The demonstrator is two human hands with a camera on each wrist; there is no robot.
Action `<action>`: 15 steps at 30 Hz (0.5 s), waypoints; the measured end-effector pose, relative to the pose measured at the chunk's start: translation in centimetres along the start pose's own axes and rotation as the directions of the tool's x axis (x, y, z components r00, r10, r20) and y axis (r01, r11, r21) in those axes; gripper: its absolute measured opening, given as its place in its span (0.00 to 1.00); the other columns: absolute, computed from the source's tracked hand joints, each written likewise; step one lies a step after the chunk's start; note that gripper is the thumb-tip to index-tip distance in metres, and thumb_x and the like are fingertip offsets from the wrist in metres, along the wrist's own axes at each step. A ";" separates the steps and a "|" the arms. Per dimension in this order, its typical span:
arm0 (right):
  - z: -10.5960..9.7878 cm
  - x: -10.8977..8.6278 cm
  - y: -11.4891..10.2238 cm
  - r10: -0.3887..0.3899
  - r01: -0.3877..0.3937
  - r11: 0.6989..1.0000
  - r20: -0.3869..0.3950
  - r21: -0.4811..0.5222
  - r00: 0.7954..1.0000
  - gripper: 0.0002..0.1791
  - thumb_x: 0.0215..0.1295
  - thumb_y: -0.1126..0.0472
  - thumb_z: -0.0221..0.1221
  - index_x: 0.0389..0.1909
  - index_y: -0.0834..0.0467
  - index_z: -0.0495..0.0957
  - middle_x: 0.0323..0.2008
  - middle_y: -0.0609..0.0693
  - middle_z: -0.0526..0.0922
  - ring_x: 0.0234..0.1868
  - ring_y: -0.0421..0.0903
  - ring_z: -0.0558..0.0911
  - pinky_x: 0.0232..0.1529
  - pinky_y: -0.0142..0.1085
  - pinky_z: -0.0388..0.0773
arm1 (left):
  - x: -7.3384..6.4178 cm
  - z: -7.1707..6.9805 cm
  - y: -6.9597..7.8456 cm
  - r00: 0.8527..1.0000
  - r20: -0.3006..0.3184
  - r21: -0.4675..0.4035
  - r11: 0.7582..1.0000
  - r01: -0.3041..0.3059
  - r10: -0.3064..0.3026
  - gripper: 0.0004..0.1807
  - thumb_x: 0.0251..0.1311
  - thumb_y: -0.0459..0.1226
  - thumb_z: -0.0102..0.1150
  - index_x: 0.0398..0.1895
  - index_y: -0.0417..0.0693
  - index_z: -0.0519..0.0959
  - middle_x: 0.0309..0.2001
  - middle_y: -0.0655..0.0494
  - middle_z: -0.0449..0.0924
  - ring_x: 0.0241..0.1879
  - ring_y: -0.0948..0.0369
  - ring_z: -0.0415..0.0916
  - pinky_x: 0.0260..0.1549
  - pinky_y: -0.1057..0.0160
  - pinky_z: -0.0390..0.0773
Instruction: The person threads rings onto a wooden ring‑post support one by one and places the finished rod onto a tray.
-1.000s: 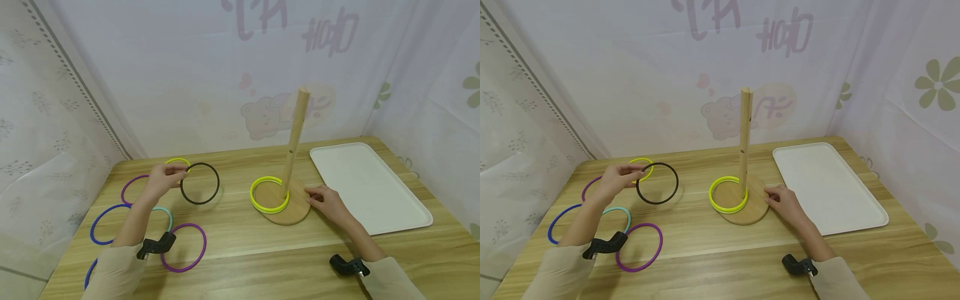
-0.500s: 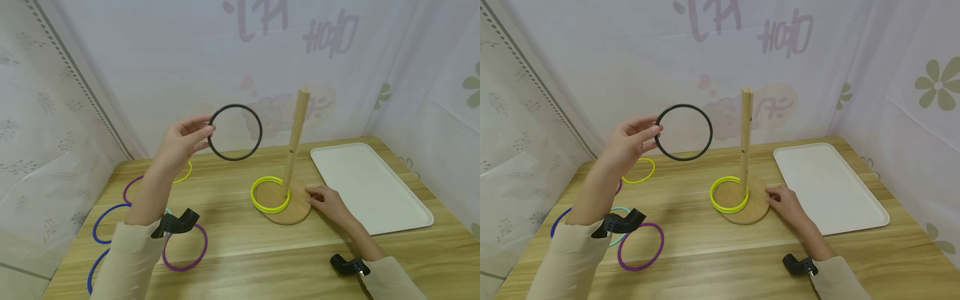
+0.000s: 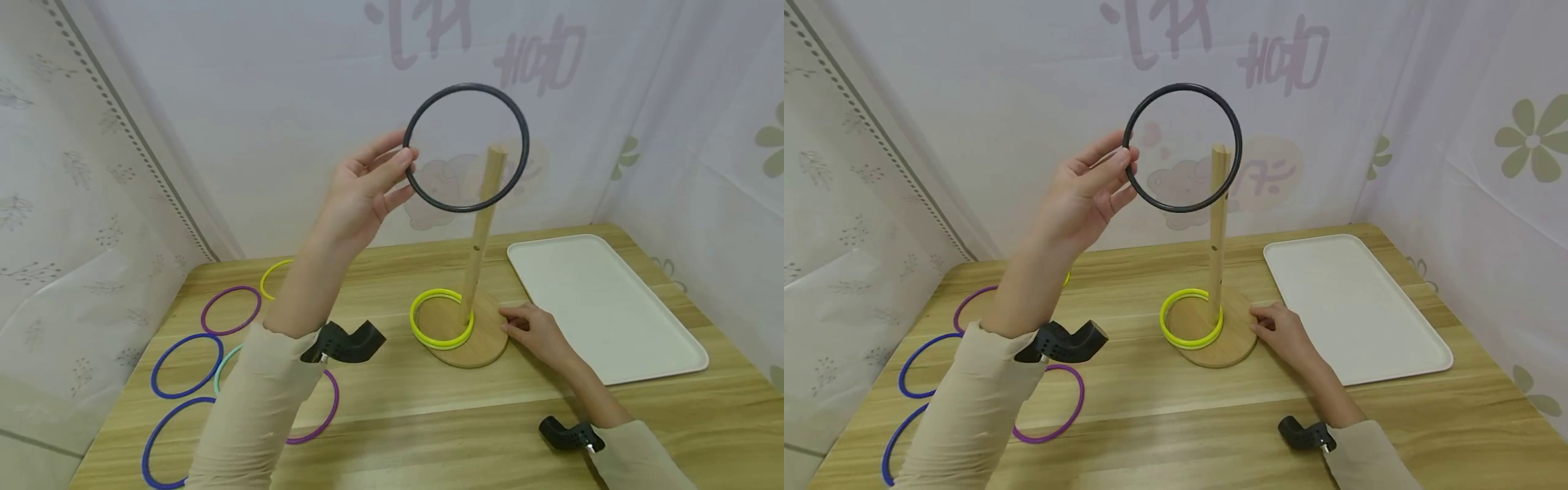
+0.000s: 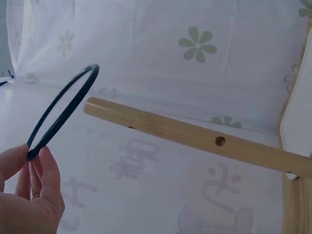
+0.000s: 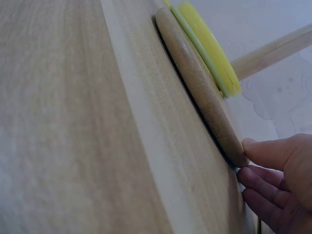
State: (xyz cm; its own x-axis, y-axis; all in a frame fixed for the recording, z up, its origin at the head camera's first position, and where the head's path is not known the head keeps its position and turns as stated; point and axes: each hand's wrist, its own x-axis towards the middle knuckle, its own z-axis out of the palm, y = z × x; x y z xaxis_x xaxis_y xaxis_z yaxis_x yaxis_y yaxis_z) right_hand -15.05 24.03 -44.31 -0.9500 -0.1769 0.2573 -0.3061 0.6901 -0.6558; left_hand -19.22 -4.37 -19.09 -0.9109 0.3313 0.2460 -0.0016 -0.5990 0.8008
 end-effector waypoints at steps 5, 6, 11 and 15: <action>0.1 0.0 0.0 0.005 -0.005 1.000 0.005 0.010 1.000 0.17 0.56 0.69 0.61 0.46 0.72 0.76 0.38 0.59 0.78 0.35 0.51 0.80 0.36 0.38 0.79 | 0.8 -0.9 -1.8 0.992 -0.092 0.043 0.995 0.087 -0.083 0.16 0.60 0.26 0.53 0.52 0.36 0.73 0.35 0.50 0.76 0.30 0.61 0.75 0.26 0.69 0.79; 0.1 0.0 0.0 0.006 -0.006 1.000 0.006 0.011 1.000 0.17 0.56 0.69 0.61 0.46 0.72 0.76 0.38 0.59 0.78 0.35 0.51 0.80 0.36 0.38 0.79 | 0.8 -1.3 -2.2 0.989 -0.110 0.055 0.993 0.106 -0.100 0.16 0.60 0.26 0.53 0.52 0.36 0.73 0.35 0.50 0.77 0.30 0.61 0.75 0.26 0.69 0.79; 0.0 0.1 0.0 0.003 -0.003 1.000 -0.001 0.003 1.000 0.16 0.56 0.69 0.62 0.46 0.72 0.77 0.37 0.59 0.78 0.35 0.51 0.80 0.35 0.37 0.79 | 1.0 -3.3 -4.1 0.965 -0.198 0.148 0.968 0.201 -0.171 0.16 0.58 0.27 0.56 0.51 0.34 0.75 0.34 0.51 0.77 0.30 0.61 0.75 0.23 0.70 0.79; 0.0 0.1 0.0 0.001 -0.001 1.000 -0.005 -0.004 1.000 0.16 0.56 0.69 0.62 0.45 0.72 0.77 0.36 0.59 0.78 0.34 0.50 0.80 0.35 0.37 0.79 | 0.9 -5.3 -6.1 0.956 -0.219 0.339 0.903 0.263 -0.196 0.14 0.59 0.30 0.57 0.48 0.35 0.77 0.36 0.51 0.76 0.34 0.61 0.74 0.26 0.69 0.80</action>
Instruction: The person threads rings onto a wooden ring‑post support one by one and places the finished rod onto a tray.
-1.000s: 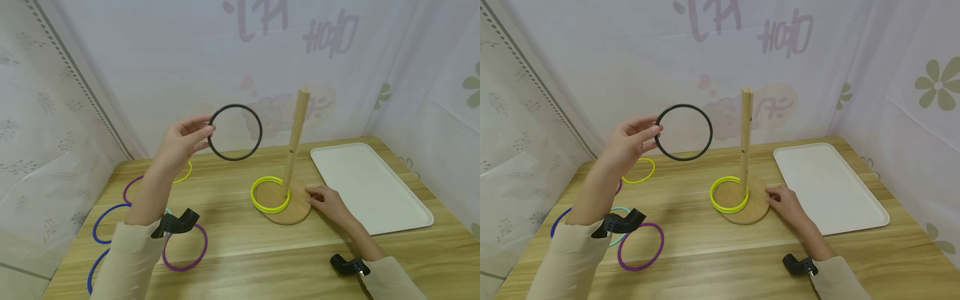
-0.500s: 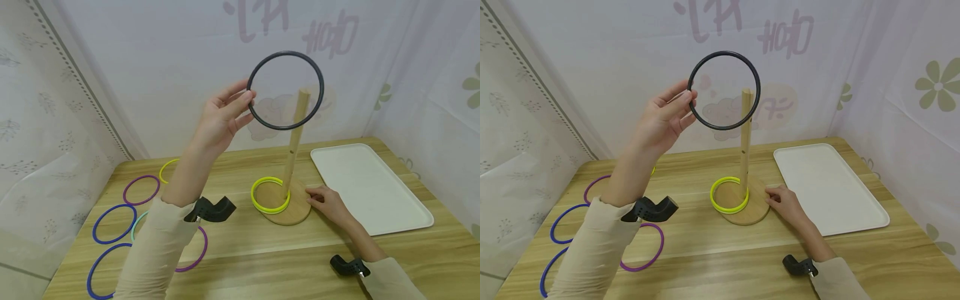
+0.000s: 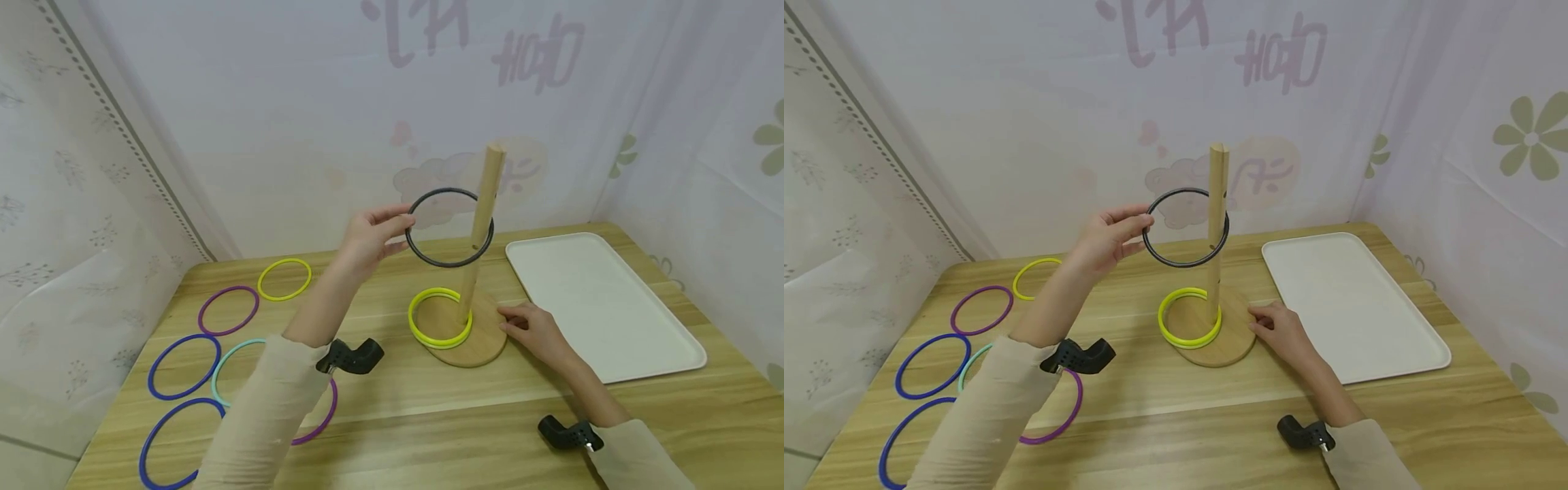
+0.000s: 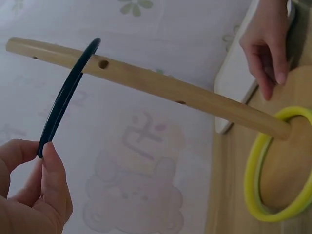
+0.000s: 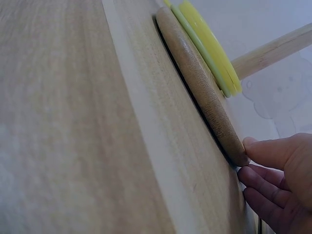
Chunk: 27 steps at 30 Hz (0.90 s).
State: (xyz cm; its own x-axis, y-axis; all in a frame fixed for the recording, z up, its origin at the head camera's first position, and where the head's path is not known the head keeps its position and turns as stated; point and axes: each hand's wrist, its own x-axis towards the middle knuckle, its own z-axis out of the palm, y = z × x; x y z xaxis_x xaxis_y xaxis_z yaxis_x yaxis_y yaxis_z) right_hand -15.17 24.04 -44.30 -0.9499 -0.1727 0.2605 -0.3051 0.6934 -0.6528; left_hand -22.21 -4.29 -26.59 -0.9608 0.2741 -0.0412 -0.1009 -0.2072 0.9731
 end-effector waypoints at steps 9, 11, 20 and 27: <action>0.1 0.0 0.0 0.020 -0.020 1.000 0.004 0.013 1.000 0.16 0.56 0.70 0.62 0.45 0.72 0.77 0.37 0.60 0.78 0.35 0.51 0.80 0.35 0.37 0.79 | 1.1 -1.9 -5.5 1.000 0.019 0.464 0.886 -0.026 0.020 0.11 0.56 0.31 0.60 0.43 0.39 0.81 0.30 0.51 0.79 0.30 0.56 0.78 0.28 0.60 0.81; 0.1 0.0 0.0 0.021 -0.021 1.000 0.004 0.011 1.000 0.16 0.56 0.70 0.62 0.45 0.72 0.77 0.37 0.60 0.78 0.35 0.51 0.80 0.35 0.37 0.79 | 1.3 -2.2 -6.4 0.999 0.040 0.513 0.857 -0.050 0.034 0.11 0.55 0.30 0.59 0.42 0.38 0.81 0.29 0.50 0.80 0.28 0.56 0.78 0.25 0.60 0.80; 0.0 -0.1 -0.1 0.024 -0.024 1.000 0.006 0.002 1.000 0.16 0.56 0.70 0.62 0.45 0.72 0.77 0.36 0.59 0.78 0.35 0.51 0.80 0.35 0.38 0.79 | 1.7 -3.0 -10.3 0.999 0.044 0.576 0.817 -0.009 -0.020 0.10 0.54 0.29 0.61 0.40 0.37 0.82 0.29 0.47 0.81 0.25 0.55 0.77 0.31 0.50 0.80; 0.0 0.0 -0.1 0.030 -0.030 0.999 0.011 0.011 0.999 0.16 0.56 0.70 0.61 0.46 0.72 0.76 0.37 0.59 0.78 0.35 0.51 0.80 0.36 0.38 0.79 | 1.3 -3.3 -11.9 0.998 -0.011 0.580 0.813 0.051 -0.055 0.10 0.52 0.29 0.63 0.39 0.39 0.83 0.27 0.49 0.82 0.24 0.54 0.77 0.27 0.60 0.80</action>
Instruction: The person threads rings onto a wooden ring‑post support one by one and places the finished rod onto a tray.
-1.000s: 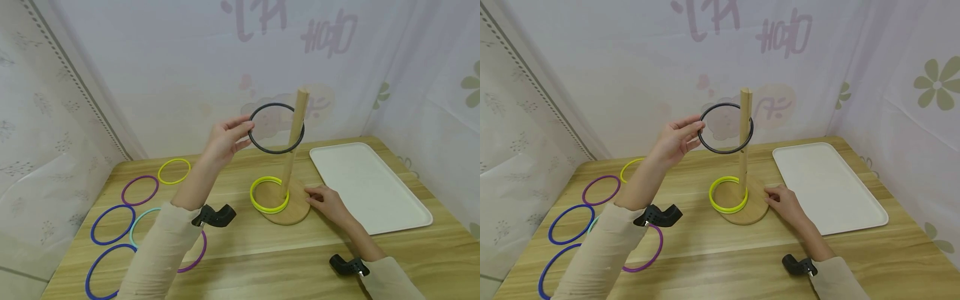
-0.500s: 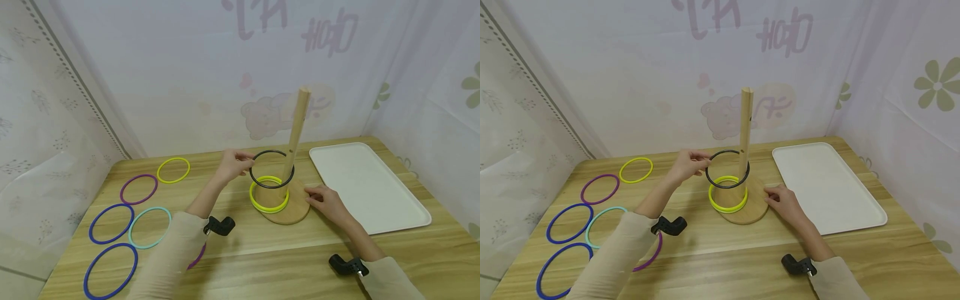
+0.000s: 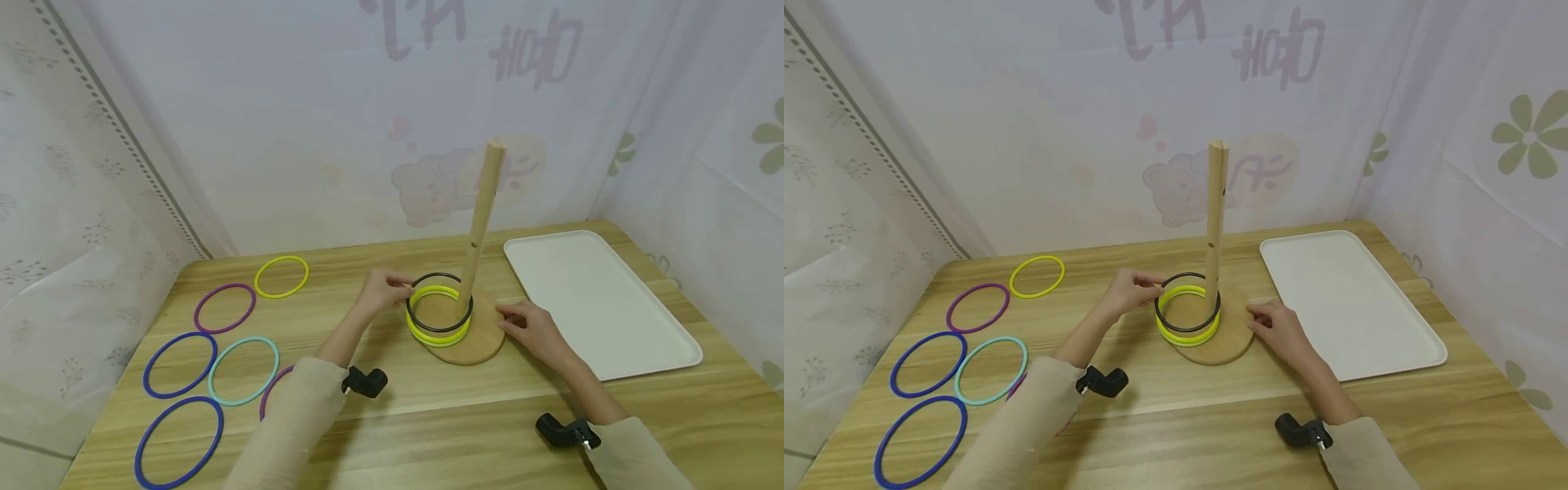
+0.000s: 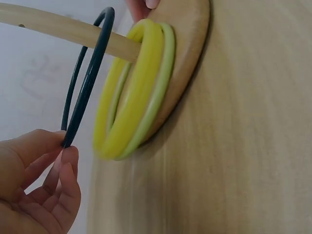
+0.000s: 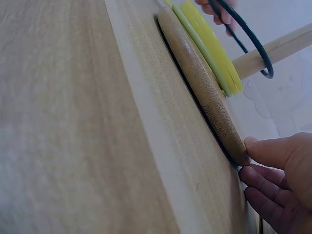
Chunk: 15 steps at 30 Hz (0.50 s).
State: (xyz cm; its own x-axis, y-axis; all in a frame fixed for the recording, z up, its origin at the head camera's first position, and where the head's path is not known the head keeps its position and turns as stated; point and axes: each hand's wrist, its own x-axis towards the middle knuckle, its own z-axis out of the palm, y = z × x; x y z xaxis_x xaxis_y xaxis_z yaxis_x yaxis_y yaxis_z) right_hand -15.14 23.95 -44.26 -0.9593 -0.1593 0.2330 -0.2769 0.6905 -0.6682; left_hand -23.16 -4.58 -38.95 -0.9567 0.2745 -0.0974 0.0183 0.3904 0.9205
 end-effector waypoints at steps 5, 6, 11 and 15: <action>0.1 0.0 0.2 -0.008 0.008 1.000 -0.008 -0.003 1.000 0.16 0.56 0.70 0.61 0.46 0.72 0.77 0.36 0.59 0.78 0.35 0.51 0.80 0.36 0.38 0.79 | -0.2 0.3 -0.5 1.000 -0.007 0.015 1.000 -0.008 0.009 0.09 0.51 0.28 0.63 0.38 0.37 0.83 0.27 0.47 0.82 0.22 0.56 0.77 0.23 0.66 0.79; 0.1 0.0 0.2 -0.009 0.009 1.000 -0.009 -0.002 1.000 0.16 0.56 0.70 0.61 0.46 0.72 0.77 0.36 0.59 0.78 0.35 0.51 0.80 0.36 0.38 0.79 | -0.3 0.3 -0.5 1.000 -0.009 0.021 1.000 -0.015 0.015 0.09 0.51 0.27 0.63 0.38 0.36 0.83 0.27 0.47 0.81 0.22 0.57 0.77 0.22 0.67 0.79; 0.1 0.0 0.2 -0.013 0.013 1.000 -0.010 0.004 1.000 0.16 0.56 0.71 0.62 0.46 0.73 0.77 0.36 0.59 0.78 0.35 0.52 0.80 0.36 0.38 0.79 | -0.3 0.6 -1.1 0.999 -0.007 0.050 0.998 -0.048 0.048 0.09 0.51 0.27 0.62 0.37 0.36 0.83 0.25 0.49 0.80 0.21 0.61 0.77 0.23 0.65 0.78; 0.1 0.0 0.2 -0.012 0.012 1.000 -0.006 -0.002 1.000 0.16 0.56 0.71 0.61 0.46 0.72 0.77 0.36 0.59 0.77 0.35 0.52 0.80 0.36 0.38 0.79 | -0.3 0.6 -1.6 0.999 -0.006 0.058 0.997 -0.052 0.052 0.09 0.51 0.27 0.63 0.37 0.36 0.83 0.25 0.49 0.81 0.23 0.60 0.78 0.24 0.64 0.79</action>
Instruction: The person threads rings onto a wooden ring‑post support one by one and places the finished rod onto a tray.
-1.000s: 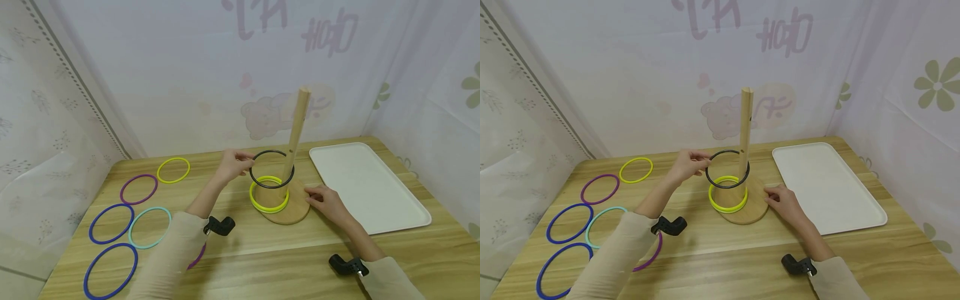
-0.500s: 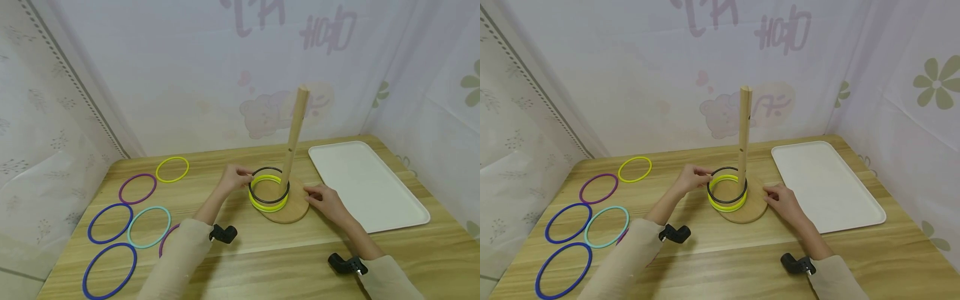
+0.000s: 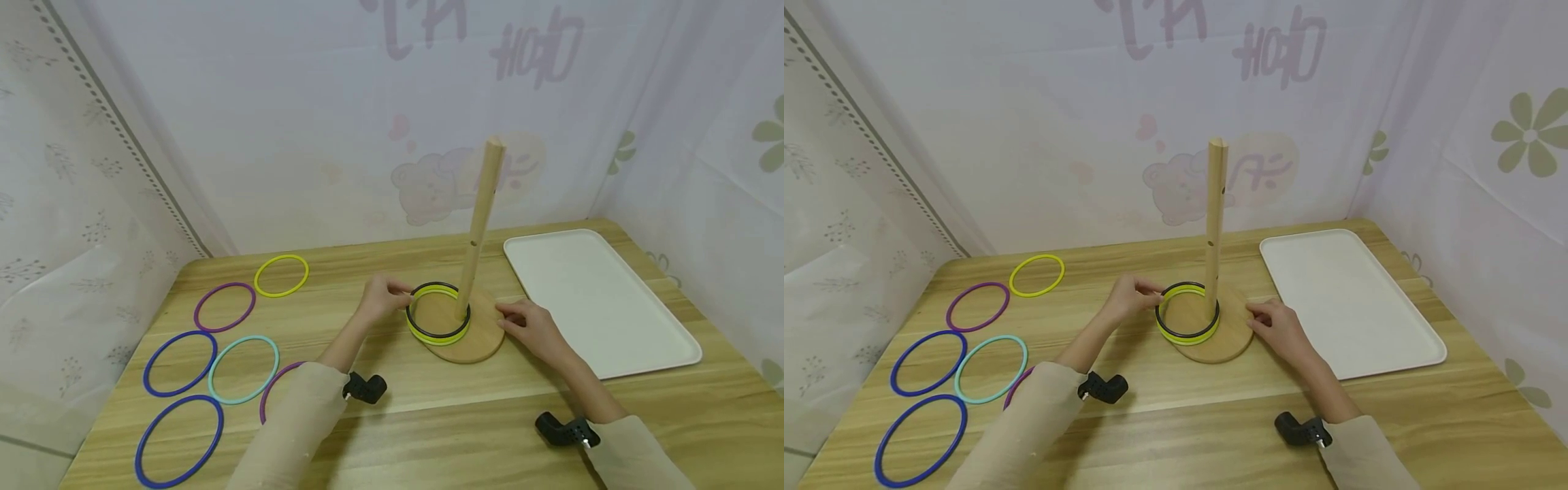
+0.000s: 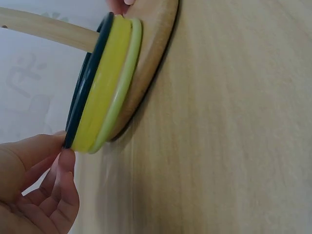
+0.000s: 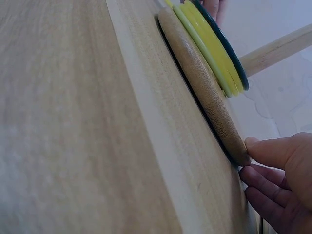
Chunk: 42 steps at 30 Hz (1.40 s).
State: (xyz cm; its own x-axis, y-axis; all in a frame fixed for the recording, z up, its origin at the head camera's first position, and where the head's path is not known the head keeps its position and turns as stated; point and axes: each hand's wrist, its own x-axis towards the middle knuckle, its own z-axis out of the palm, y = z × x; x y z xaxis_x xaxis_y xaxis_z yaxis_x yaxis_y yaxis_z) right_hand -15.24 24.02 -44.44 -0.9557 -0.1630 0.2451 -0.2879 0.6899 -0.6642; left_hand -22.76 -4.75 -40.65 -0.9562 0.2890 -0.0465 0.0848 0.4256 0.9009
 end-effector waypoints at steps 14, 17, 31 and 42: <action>-0.1 0.0 -0.1 -0.002 0.002 1.000 -0.002 -0.008 1.000 0.16 0.56 0.70 0.61 0.46 0.72 0.77 0.37 0.59 0.78 0.35 0.52 0.80 0.36 0.38 0.79 | -2.0 -3.6 -0.5 0.999 0.000 0.030 0.999 0.039 -0.039 0.12 0.54 0.29 0.61 0.42 0.33 0.80 0.33 0.46 0.79 0.31 0.57 0.76 0.31 0.59 0.79; -0.1 0.0 -0.2 -0.002 0.002 1.000 -0.001 -0.009 1.000 0.17 0.56 0.70 0.61 0.47 0.72 0.77 0.37 0.59 0.78 0.35 0.52 0.80 0.36 0.38 0.79 | -3.0 -5.3 -1.0 0.999 0.019 0.054 0.998 0.035 -0.036 0.13 0.54 0.30 0.60 0.43 0.32 0.79 0.33 0.45 0.78 0.31 0.54 0.76 0.32 0.56 0.79; -0.2 -0.1 -0.2 -0.002 0.002 1.000 -0.001 -0.004 1.000 0.17 0.57 0.69 0.61 0.47 0.71 0.76 0.37 0.58 0.78 0.35 0.51 0.80 0.36 0.39 0.79 | -7.9 -11.8 -4.7 0.983 0.173 0.204 0.974 -0.100 0.065 0.14 0.53 0.29 0.62 0.43 0.30 0.77 0.32 0.47 0.79 0.32 0.54 0.77 0.34 0.62 0.79; -0.2 -0.2 -0.2 -0.009 0.009 1.000 -0.003 -0.013 1.000 0.17 0.57 0.69 0.61 0.48 0.71 0.76 0.37 0.58 0.77 0.35 0.52 0.80 0.36 0.39 0.79 | -11.5 -13.6 -5.8 0.964 0.259 0.241 0.963 -0.122 0.057 0.16 0.50 0.32 0.66 0.42 0.33 0.78 0.38 0.46 0.79 0.36 0.54 0.76 0.33 0.67 0.77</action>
State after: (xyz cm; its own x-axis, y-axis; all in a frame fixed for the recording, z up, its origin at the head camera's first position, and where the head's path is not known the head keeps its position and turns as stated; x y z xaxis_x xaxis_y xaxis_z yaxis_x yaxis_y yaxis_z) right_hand -15.00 24.01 -44.22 -0.9528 -0.1674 0.2532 -0.2960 0.6974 -0.6527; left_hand -16.08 -22.15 -39.49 -0.8446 0.5250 -0.1050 0.2660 0.5815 0.7688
